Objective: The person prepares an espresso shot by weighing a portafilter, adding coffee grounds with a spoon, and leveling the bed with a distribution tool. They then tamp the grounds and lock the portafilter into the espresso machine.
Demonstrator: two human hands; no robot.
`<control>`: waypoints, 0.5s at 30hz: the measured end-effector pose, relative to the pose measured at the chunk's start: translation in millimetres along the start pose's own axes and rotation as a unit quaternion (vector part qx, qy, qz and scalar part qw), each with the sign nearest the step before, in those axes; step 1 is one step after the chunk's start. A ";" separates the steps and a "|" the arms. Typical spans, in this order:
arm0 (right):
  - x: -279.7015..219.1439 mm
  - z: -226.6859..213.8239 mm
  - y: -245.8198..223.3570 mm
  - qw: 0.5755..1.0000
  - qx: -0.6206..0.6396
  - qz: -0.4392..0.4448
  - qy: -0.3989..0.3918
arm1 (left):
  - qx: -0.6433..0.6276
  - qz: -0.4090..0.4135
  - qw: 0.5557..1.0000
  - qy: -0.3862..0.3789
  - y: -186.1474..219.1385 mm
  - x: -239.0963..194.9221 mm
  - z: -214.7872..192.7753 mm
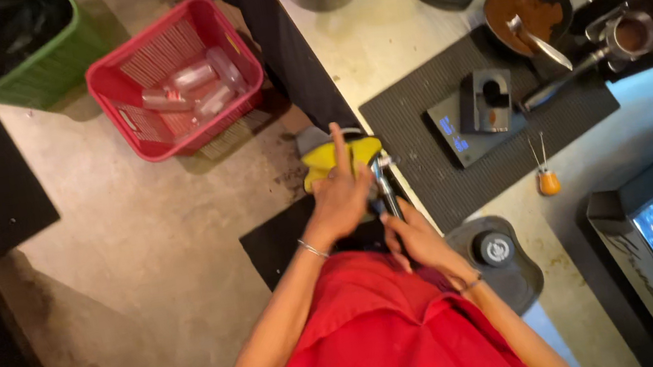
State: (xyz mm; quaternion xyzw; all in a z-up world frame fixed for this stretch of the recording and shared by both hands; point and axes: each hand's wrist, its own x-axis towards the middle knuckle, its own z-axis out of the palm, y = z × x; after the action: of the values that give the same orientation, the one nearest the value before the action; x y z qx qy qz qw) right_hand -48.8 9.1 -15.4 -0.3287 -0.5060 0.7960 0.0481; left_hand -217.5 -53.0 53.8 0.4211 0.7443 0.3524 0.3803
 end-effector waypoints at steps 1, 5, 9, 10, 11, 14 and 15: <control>-1.3 -3.2 1.8 1.000 -0.015 -0.013 0.000 | -0.105 -0.039 0.994 0.010 -27.3 15.3 4.2; -12.1 8.2 -10.5 0.998 0.033 -0.042 -0.029 | -0.532 -0.018 0.844 -0.060 -90.4 47.1 6.6; -22.8 12.4 -15.2 0.978 0.200 -0.038 -0.054 | -0.702 -0.032 0.710 -0.044 -57.4 21.7 7.2; -26.1 10.7 -15.8 0.964 0.252 -0.029 -0.075 | -0.763 -0.050 0.644 -0.013 -63.3 22.7 14.9; -27.7 10.2 -17.6 0.948 0.303 -0.023 -0.096 | -0.816 -0.066 0.574 0.017 -68.8 24.9 20.1; -31.6 1.9 -9.9 0.931 0.348 0.005 -0.110 | -0.867 -0.057 0.494 0.040 -59.7 11.6 20.8; -33.3 -0.2 -7.1 0.931 0.347 0.004 -0.109 | -0.867 -0.056 0.494 0.039 -68.4 10.7 24.7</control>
State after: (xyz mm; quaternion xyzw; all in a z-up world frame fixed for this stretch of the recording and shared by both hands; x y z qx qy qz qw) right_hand -24.6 -0.9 6.2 -0.2041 -0.1989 0.9532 0.1008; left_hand -224.6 -65.6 -18.3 -0.1774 0.1012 0.8142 0.5435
